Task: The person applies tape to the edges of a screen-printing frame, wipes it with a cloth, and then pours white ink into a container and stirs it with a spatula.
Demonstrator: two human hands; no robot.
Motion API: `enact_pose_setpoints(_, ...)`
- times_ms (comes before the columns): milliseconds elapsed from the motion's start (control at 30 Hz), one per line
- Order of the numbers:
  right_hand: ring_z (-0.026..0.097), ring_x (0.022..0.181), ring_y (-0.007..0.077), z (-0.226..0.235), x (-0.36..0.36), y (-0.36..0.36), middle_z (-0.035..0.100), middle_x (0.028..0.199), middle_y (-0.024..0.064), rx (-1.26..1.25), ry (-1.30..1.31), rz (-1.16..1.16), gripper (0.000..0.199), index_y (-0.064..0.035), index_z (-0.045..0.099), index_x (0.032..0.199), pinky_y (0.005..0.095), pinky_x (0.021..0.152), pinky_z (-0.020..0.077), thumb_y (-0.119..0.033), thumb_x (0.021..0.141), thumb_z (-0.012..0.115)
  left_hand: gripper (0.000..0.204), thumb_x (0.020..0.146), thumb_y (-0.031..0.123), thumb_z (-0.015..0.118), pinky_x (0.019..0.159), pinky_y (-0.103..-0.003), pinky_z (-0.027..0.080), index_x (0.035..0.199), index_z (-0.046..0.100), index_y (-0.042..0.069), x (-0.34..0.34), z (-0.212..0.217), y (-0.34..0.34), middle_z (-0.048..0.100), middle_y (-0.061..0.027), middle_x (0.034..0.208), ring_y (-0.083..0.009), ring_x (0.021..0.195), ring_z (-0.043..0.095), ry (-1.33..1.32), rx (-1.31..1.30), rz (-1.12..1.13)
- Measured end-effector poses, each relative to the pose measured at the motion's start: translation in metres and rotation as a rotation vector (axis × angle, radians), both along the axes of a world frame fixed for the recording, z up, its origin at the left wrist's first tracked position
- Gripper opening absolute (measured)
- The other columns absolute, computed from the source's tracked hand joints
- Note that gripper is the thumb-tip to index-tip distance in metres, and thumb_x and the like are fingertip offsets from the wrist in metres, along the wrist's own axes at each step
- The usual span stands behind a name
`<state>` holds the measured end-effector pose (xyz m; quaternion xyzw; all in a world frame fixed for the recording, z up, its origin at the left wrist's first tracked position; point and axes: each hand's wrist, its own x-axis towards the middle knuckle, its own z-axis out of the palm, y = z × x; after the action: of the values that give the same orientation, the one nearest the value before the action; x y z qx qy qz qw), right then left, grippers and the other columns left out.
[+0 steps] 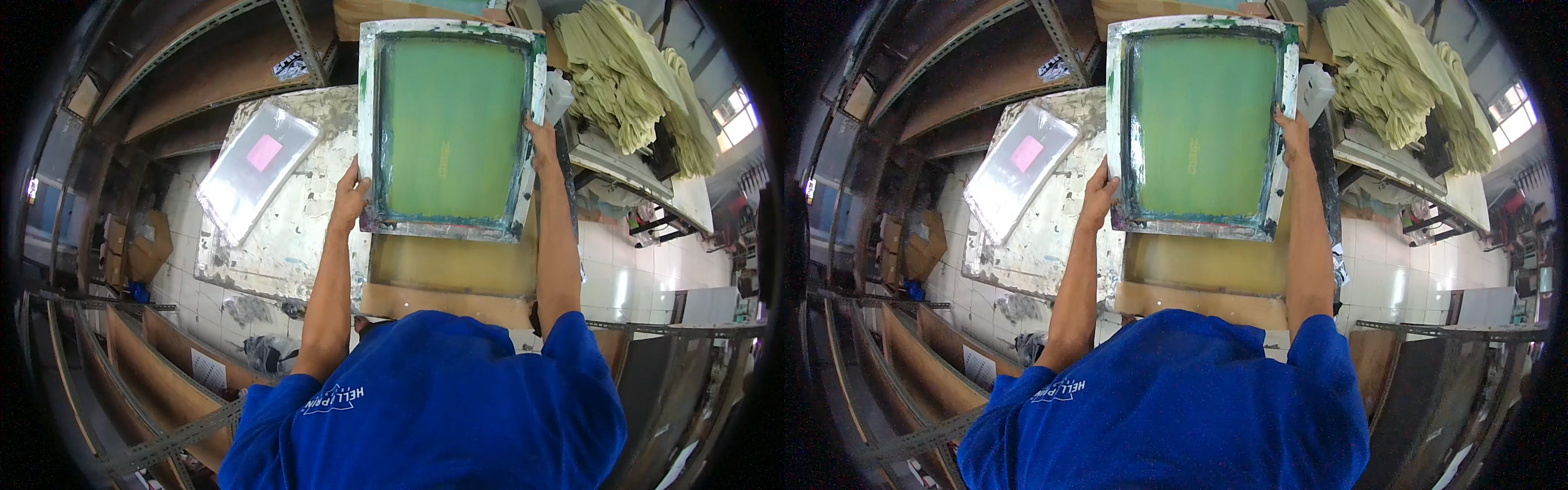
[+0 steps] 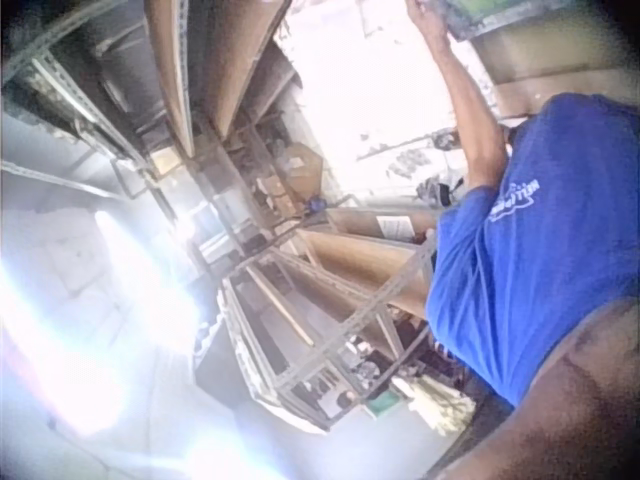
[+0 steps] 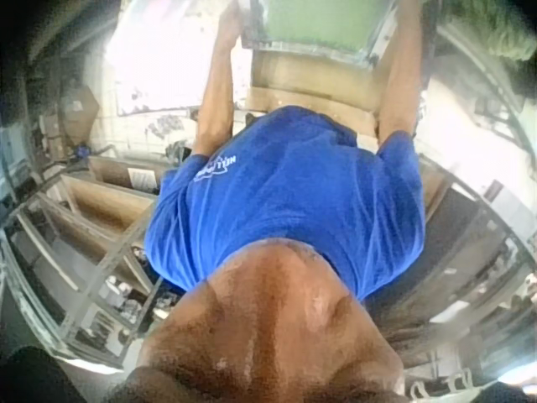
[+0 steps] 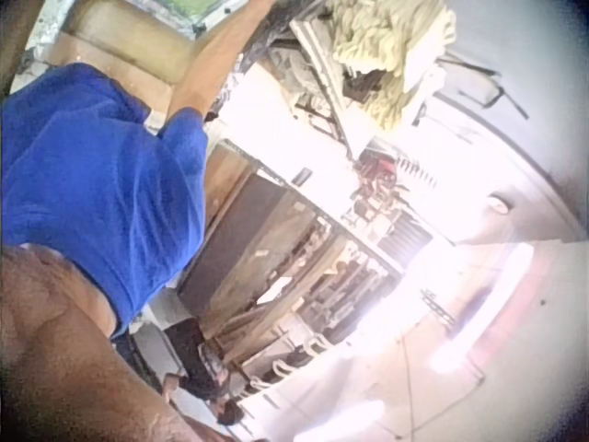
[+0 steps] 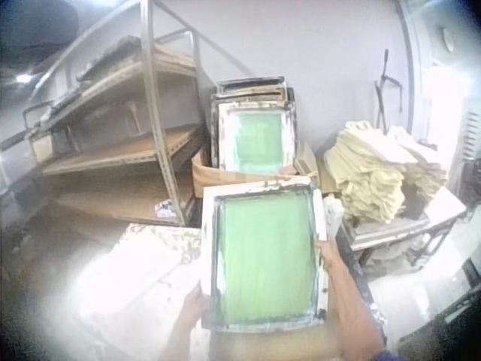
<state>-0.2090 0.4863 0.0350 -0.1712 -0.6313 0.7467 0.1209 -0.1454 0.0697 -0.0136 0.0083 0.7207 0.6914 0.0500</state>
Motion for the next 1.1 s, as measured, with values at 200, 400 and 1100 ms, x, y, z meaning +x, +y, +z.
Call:
enact_pose_setpoints(200,0.062,0.1,0.0188,0.033,-0.013,0.018,0.068,0.113,0.0081,0.092,0.072,-0.062,0.037,0.0023,0.059,0.126,0.0345,0.091,0.0456,-0.012,0.092,0.064,0.06,0.1,0.013,0.055,0.104,-0.03,0.041,0.154,0.031,0.003,-0.001,-0.029,-0.008,0.043,-0.0132,0.153,-0.018,0.126,0.051,0.071,-0.105,0.059)
enact_pose_setpoints(400,0.062,0.1,0.0197,0.063,-0.024,0.023,0.068,0.113,0.0076,0.128,0.129,-0.172,0.036,0.0016,0.06,0.124,0.0349,0.094,0.0437,-0.011,0.091,0.064,0.067,0.1,0.023,0.057,0.115,-0.035,0.031,0.154,0.027,-0.003,0.037,-0.072,-0.011,0.036,-0.0195,0.156,-0.027,0.142,0.037,0.032,-0.195,0.046)
enact_pose_setpoints(1100,0.057,0.103,0.0188,0.116,-0.079,0.064,0.067,0.112,0.0081,-0.049,0.276,-0.265,0.039,-0.0007,0.059,0.126,0.0367,0.093,0.0411,-0.009,0.089,0.067,0.054,0.084,0.021,0.07,0.113,-0.046,0.036,0.129,0.058,-0.007,0.075,-0.115,-0.014,0.055,-0.0245,0.138,-0.0428,0.133,0.045,0.509,-0.716,0.119)
